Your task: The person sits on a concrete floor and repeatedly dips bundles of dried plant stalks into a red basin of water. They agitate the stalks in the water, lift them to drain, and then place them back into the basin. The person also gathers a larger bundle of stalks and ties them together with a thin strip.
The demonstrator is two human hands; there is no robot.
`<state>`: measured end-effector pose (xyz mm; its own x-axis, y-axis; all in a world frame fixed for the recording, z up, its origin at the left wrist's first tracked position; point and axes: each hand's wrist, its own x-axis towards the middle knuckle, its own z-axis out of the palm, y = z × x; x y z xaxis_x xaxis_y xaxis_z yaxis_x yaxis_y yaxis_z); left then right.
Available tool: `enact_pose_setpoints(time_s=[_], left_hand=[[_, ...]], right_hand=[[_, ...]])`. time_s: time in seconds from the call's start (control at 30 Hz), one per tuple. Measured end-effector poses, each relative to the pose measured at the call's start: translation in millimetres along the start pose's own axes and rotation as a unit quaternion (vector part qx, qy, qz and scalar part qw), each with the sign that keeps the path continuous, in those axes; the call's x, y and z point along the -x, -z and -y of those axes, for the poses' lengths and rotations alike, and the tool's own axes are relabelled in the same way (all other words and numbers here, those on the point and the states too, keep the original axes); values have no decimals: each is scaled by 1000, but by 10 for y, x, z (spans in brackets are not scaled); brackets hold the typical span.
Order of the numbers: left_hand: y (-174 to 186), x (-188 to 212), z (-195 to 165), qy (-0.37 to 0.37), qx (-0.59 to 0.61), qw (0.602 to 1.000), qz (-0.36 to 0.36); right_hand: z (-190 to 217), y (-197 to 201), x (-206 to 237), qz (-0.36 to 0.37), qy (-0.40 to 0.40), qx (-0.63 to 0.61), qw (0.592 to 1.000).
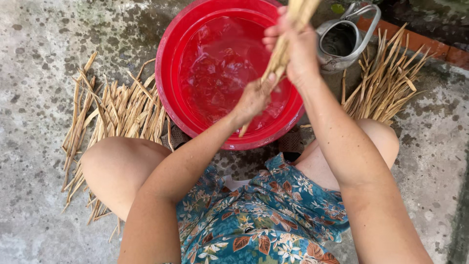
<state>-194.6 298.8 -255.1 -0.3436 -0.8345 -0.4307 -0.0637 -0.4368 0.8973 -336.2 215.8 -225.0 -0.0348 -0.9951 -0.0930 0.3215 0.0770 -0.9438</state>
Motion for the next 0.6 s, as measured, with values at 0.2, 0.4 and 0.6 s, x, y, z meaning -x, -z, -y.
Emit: enact_pose_setpoints(time_s=[0.2, 0.4, 0.6], left_hand=[[-154, 86, 11, -92, -121, 985, -79], [-478, 307, 81, -214, -114, 970, -9], [-48, 20, -139, 0, 90, 996, 0]], right_hand=[[-313, 24, -73, -6, -123, 101, 987], [236, 710, -418, -75, -38, -146, 986], [201, -118, 142, 55, -123, -85, 987]])
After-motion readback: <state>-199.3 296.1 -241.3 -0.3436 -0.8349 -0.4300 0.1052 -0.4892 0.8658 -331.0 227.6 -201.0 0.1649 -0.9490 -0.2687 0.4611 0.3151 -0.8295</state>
